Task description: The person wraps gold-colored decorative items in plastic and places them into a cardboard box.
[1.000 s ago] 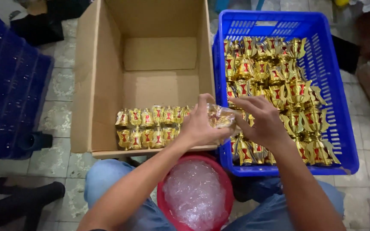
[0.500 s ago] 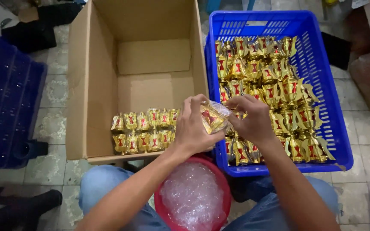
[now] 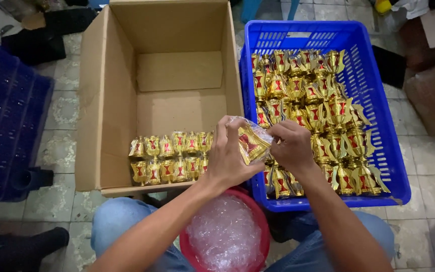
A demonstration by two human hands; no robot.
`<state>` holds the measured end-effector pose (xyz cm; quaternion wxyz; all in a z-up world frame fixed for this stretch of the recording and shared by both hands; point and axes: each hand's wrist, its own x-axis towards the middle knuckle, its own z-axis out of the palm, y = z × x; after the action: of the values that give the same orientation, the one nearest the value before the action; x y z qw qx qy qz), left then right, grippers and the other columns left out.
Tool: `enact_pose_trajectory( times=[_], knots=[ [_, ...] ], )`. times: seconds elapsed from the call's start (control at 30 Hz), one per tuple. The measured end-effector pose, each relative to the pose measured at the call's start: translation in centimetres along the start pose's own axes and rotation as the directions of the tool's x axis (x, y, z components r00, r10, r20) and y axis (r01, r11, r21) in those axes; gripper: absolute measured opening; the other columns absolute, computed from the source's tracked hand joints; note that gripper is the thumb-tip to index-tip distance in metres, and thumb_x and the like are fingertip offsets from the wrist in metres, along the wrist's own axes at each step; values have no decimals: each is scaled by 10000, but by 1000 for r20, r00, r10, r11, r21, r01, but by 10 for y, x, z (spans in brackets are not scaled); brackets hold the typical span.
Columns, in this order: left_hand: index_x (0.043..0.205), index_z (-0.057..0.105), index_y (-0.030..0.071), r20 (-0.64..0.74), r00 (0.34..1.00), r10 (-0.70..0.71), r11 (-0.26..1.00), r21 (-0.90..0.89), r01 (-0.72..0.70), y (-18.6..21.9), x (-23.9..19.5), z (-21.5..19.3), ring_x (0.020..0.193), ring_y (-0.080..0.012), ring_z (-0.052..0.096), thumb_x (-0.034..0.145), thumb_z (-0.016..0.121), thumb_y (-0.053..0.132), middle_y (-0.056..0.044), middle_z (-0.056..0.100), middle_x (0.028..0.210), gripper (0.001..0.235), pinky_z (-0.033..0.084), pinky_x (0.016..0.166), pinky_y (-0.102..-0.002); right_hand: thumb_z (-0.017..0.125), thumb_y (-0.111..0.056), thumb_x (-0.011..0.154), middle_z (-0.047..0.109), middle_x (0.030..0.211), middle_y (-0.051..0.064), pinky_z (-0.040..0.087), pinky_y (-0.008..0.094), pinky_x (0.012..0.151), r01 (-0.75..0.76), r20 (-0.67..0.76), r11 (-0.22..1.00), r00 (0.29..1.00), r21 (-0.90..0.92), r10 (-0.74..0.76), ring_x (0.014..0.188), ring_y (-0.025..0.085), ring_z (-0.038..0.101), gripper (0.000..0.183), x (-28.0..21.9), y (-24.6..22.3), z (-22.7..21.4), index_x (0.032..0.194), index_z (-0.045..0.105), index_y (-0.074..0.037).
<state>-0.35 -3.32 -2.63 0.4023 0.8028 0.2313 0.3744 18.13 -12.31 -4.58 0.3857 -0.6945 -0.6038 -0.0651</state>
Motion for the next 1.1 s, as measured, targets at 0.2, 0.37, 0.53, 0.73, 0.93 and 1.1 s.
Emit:
enact_pose_trajectory(
  times=[0.2,0.37,0.53,0.73,0.93,1.1],
  knots=[
    [1252,413,158,-55,998,32,999,-29,-34,-3,6,-4,1129,-576,560,606,868,400,-264,478,1244,826,490,887,-666,804,-24,711,714,726,9,579,325,625,-27,-33,999,999,42,28,651,197,688,247,15,-28,-18,896,809,-188],
    [1259,389,172,-12,1000,29,996,-81,-30,4,8,-7,1101,-561,576,644,838,380,-271,477,1225,789,509,831,-673,708,148,758,711,818,156,617,402,696,-57,120,987,992,147,40,737,330,714,333,20,-40,-35,1005,797,-56],
    [1272,392,175,33,999,40,994,-104,-36,1,4,-1,1111,-561,576,614,844,363,-261,473,1246,820,515,839,-659,724,135,757,659,805,117,580,395,670,-31,138,993,990,112,16,740,307,663,312,10,-22,-30,966,808,-81],
    [1323,304,192,169,975,-142,971,-169,171,8,11,-14,1074,-586,612,642,843,475,-301,490,1215,913,529,840,-658,835,38,791,632,675,63,537,300,595,-57,19,998,998,36,56,633,211,623,138,3,-8,-19,810,804,-96],
    [1330,282,186,252,951,-181,969,-120,217,11,15,-23,1044,-592,632,651,834,441,-303,507,1170,911,538,819,-655,765,109,824,728,935,133,596,419,690,52,79,995,995,86,-59,818,328,719,374,20,-41,-42,1113,815,-122],
    [1336,329,191,197,969,-149,978,-116,174,15,18,-21,1039,-615,616,669,850,355,-334,484,1203,863,543,801,-675,803,49,840,734,836,133,555,321,677,35,56,998,998,50,-38,732,265,691,261,10,-38,-47,1050,831,-104]
  ],
)
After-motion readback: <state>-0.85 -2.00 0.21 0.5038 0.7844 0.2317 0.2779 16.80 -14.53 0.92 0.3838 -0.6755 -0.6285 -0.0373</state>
